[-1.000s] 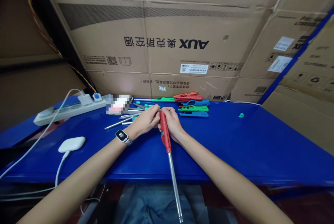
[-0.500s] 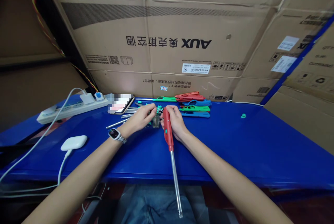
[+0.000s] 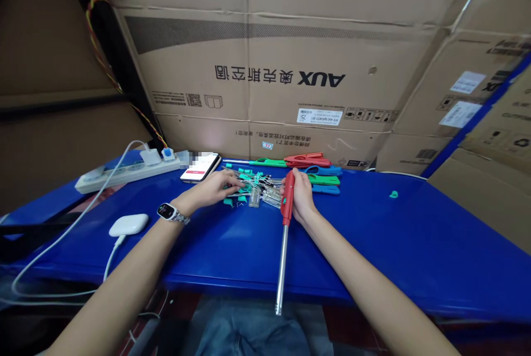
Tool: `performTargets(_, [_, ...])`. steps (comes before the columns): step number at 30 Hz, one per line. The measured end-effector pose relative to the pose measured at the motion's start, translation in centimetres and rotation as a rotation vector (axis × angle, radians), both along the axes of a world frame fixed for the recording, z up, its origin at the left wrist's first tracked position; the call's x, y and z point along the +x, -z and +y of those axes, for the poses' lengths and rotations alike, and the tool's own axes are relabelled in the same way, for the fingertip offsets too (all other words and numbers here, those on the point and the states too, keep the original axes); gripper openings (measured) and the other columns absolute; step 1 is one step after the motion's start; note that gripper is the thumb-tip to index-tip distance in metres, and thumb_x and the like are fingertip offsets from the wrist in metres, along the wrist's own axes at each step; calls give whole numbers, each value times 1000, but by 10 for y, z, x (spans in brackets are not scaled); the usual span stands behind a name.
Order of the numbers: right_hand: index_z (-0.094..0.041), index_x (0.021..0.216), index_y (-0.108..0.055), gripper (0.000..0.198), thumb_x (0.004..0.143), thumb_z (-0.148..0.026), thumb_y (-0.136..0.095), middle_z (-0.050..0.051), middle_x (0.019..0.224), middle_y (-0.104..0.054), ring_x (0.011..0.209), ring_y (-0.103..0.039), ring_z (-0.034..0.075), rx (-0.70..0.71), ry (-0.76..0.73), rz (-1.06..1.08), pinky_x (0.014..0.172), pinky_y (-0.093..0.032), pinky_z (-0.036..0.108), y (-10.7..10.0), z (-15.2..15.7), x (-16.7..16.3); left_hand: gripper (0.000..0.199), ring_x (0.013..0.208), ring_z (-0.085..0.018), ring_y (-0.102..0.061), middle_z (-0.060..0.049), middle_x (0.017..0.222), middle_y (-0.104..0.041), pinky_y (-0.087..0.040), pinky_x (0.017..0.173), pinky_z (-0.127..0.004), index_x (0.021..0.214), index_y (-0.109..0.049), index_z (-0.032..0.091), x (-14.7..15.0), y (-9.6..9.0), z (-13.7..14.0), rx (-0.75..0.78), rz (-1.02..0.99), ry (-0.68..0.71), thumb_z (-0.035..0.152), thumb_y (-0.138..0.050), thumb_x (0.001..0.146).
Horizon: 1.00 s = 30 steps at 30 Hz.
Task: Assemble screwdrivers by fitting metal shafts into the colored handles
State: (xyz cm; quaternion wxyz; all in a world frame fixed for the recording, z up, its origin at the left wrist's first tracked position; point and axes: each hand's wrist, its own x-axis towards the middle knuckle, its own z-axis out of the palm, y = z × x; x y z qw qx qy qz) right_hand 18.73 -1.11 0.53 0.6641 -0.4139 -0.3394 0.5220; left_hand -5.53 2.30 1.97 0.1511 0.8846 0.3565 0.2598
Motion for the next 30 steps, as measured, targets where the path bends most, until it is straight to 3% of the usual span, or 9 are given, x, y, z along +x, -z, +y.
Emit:
performTargets(4, [-25, 84, -37, 43, 78, -57, -65, -9, 59, -57, 40, -53, 11, 39, 101, 21, 36, -42, 22, 4, 5, 1, 24, 77, -19, -60, -5, 86, -66, -45, 74, -31, 102, -73, 20, 11, -2, -8, -51, -76, 1, 30, -64, 83])
performTargets(8, [-28, 89, -34, 41, 81, -60, -59, -12, 59, -55, 42, -56, 11, 126, 308, 31, 39, -45, 22, 8, 12, 3, 60, 76, -17, -59, 0, 84, -63, -47, 73, -30, 119, -62, 21, 38, 2, -27, -144, -165, 121, 41, -83, 66])
performTargets(11, [-29, 89, -33, 42, 82, -63, -55, -12, 61, -53, 46, -58, 10, 192, 389, 24, 42, -47, 22, 10, 16, 7, 72, 73, -15, -58, 0, 86, -63, -48, 69, -28, 121, -57, 21, 56, 7, -40, -264, -306, 204, 43, -87, 60])
performTargets(15, [-28, 87, -35, 34, 83, -53, -57, -11, 62, -53, 54, -62, 12, 155, 412, 119, 50, -54, 25, 5, 13, 12, 51, 75, -14, -63, -5, 92, -68, -50, 70, -27, 121, -58, 19, 67, 12, -43, -378, -571, 214, 43, -74, 79])
performTargets(18, [-26, 82, -40, 22, 79, -35, -60, -8, 63, -57, 59, -63, 13, 46, 308, 188, 52, -56, 26, 0, 4, 12, 39, 71, -14, -63, -6, 86, -69, -51, 66, -26, 111, -65, 16, 67, 12, -35, -405, -860, 82, 48, -61, 89])
performTargets(22, [-22, 74, -52, 10, 70, -25, -61, -4, 57, -59, 49, -58, 15, -22, -23, -46, 41, -50, 26, -3, -12, 4, 38, 65, -10, -59, -2, 74, -65, -49, 62, -22, 96, -69, 13, 64, 10, -20, -495, -1195, -75, 47, -73, 79])
performTargets(26, [-18, 85, -67, 23, 75, -39, -65, -2, 53, -57, 43, -50, 12, 24, -266, -293, 33, -38, 20, -1, -21, -9, 36, 72, -8, -60, 0, 82, -67, -48, 67, -20, 98, -71, 15, 62, 10, -17, -613, -1222, -72, 40, -79, 73])
performTargets(30, [-17, 88, -73, 33, 79, -47, -66, -1, 60, -60, 41, -42, 8, 113, -303, -467, 32, -32, 19, 3, -21, -11, 37, 80, -11, -63, -2, 88, -69, -50, 74, -22, 101, -73, 16, 61, 9, -17, -678, -1218, -75, 37, -80, 72])
